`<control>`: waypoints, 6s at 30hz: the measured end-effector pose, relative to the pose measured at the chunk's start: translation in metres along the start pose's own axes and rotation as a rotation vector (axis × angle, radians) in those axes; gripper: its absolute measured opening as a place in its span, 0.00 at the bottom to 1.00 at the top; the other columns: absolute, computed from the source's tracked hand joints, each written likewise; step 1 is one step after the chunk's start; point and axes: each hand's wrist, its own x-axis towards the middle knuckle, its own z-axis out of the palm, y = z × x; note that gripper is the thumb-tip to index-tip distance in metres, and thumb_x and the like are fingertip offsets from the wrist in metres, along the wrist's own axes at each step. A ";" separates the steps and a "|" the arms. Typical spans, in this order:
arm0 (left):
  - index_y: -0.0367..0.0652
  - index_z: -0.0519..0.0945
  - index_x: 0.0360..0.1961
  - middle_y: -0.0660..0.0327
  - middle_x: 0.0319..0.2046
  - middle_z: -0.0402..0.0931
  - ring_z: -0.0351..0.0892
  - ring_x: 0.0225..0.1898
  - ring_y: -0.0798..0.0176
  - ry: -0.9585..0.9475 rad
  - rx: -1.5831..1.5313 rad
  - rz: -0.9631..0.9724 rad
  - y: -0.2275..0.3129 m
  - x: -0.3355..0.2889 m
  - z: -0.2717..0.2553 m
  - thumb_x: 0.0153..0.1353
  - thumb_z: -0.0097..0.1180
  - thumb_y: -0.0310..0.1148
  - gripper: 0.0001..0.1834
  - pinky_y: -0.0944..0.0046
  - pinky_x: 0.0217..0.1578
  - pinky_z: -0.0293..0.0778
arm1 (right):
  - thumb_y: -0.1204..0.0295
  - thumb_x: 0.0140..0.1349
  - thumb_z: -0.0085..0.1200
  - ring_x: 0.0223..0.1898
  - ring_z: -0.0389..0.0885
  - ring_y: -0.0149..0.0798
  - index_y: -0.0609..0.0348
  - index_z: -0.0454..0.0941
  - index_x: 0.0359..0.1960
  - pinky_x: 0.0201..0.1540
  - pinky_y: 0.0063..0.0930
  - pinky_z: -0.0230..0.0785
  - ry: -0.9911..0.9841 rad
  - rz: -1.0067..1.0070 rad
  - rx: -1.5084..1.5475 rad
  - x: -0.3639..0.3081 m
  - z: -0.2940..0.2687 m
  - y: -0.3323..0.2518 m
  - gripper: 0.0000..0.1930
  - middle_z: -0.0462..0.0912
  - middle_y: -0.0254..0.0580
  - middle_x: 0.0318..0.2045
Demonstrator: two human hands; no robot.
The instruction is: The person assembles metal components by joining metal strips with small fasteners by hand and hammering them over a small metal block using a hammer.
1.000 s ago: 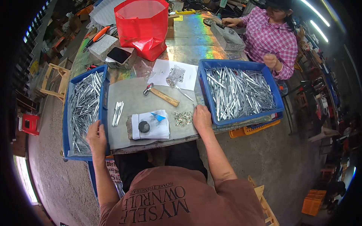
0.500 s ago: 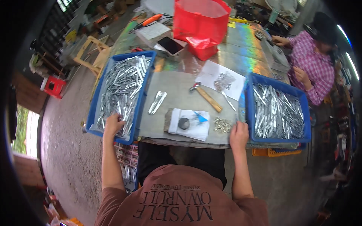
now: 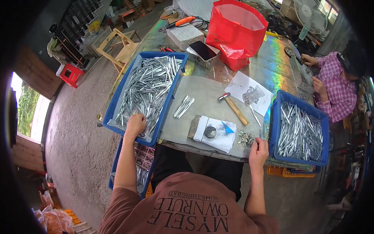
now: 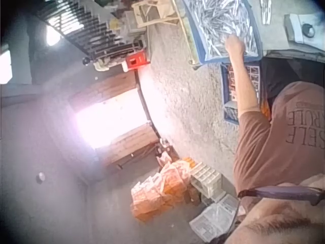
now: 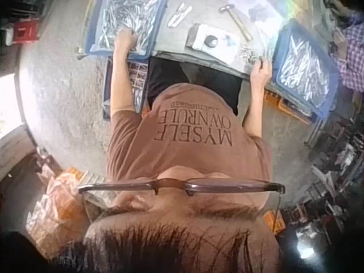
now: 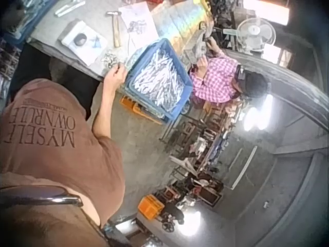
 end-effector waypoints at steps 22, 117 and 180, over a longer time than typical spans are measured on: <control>0.34 0.72 0.26 0.51 0.21 0.71 0.71 0.23 0.51 -0.205 -0.678 0.676 0.131 -0.109 -0.016 0.45 0.51 0.23 0.05 0.64 0.24 0.66 | 0.77 0.50 0.47 0.23 0.72 0.40 0.64 0.70 0.32 0.25 0.25 0.64 -0.349 -0.209 0.432 -0.005 0.010 -0.090 0.07 0.72 0.45 0.22; 0.37 0.70 0.32 0.57 0.25 0.73 0.74 0.25 0.67 -0.624 -1.880 0.083 0.198 -0.122 0.059 0.54 0.48 0.30 0.08 0.72 0.27 0.72 | 0.79 0.55 0.43 0.28 0.64 0.19 0.61 0.62 0.39 0.32 0.12 0.57 -0.493 0.446 1.155 -0.035 0.006 -0.059 0.09 0.67 0.28 0.25; 0.36 0.72 0.25 0.64 0.18 0.71 0.69 0.19 0.75 0.053 -1.296 0.342 0.185 -0.072 0.077 0.51 0.48 0.22 0.01 0.76 0.19 0.66 | 0.77 0.56 0.40 0.21 0.63 0.23 0.61 0.61 0.38 0.24 0.15 0.56 -0.328 0.586 1.130 -0.049 0.020 -0.060 0.08 0.70 0.35 0.20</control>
